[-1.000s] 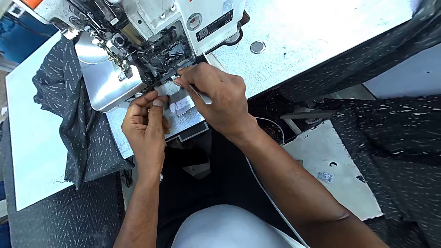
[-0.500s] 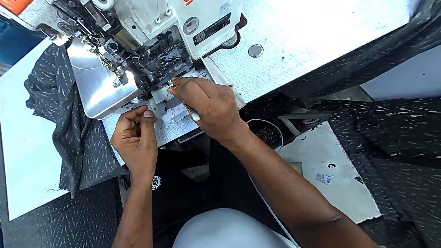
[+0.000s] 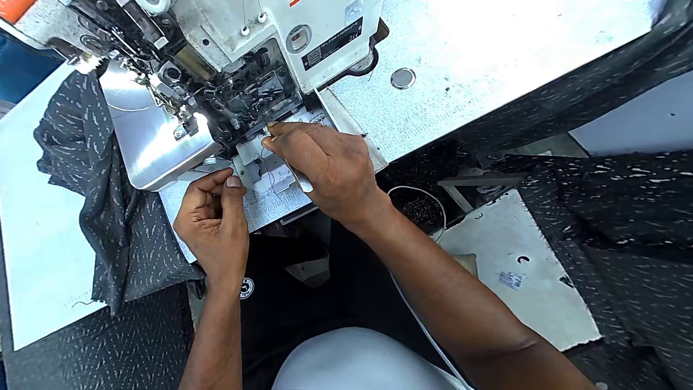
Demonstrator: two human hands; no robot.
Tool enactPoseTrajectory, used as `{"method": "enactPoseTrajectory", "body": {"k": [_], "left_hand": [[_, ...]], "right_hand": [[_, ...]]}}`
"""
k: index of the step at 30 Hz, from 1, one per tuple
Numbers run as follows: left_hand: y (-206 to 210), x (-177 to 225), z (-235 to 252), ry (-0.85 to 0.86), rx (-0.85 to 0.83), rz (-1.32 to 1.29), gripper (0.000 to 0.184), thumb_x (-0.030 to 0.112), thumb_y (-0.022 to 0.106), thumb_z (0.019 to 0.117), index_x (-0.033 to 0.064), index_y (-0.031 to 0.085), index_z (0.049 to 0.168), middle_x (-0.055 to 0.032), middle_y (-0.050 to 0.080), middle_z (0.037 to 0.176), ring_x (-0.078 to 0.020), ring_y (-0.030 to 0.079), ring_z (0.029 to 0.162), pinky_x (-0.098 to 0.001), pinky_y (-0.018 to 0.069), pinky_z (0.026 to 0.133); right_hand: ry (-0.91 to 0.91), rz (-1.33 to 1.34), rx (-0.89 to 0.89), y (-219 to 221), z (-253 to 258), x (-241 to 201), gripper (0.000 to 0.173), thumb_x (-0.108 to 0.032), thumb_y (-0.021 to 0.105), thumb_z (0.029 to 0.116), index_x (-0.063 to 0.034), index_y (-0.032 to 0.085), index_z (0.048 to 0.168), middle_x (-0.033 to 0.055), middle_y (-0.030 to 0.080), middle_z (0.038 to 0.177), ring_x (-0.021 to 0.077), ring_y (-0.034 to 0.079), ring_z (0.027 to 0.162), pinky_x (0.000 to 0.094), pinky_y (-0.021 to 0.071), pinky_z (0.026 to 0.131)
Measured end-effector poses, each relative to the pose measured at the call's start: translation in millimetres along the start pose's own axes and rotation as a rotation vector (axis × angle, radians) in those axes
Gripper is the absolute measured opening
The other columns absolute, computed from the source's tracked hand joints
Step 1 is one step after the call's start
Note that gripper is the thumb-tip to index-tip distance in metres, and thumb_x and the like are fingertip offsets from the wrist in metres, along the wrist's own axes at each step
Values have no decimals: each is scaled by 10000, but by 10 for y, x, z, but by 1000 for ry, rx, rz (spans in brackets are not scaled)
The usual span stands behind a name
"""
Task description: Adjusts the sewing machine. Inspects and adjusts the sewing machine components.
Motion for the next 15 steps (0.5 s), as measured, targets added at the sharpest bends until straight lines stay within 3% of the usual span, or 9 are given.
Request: {"method": "enactPoseTrajectory", "body": {"k": [15], "left_hand": [[4,13,-1,9,6,-1,153,95,626,1013,32,675,1143,47,679,841,-7,576,578,-134,453,465]], "right_hand": [[-6,13,4,4,2,-2,92,-3,640,990,-3,718,941,179,777,986,259,778,937,328,632,761]]}}
Point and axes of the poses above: each hand's wrist, its own z-axis towards the middle knuckle, its own y-axis out of the palm, x = y × z, the point moved 10 cm from there along z, towards the middle knuckle
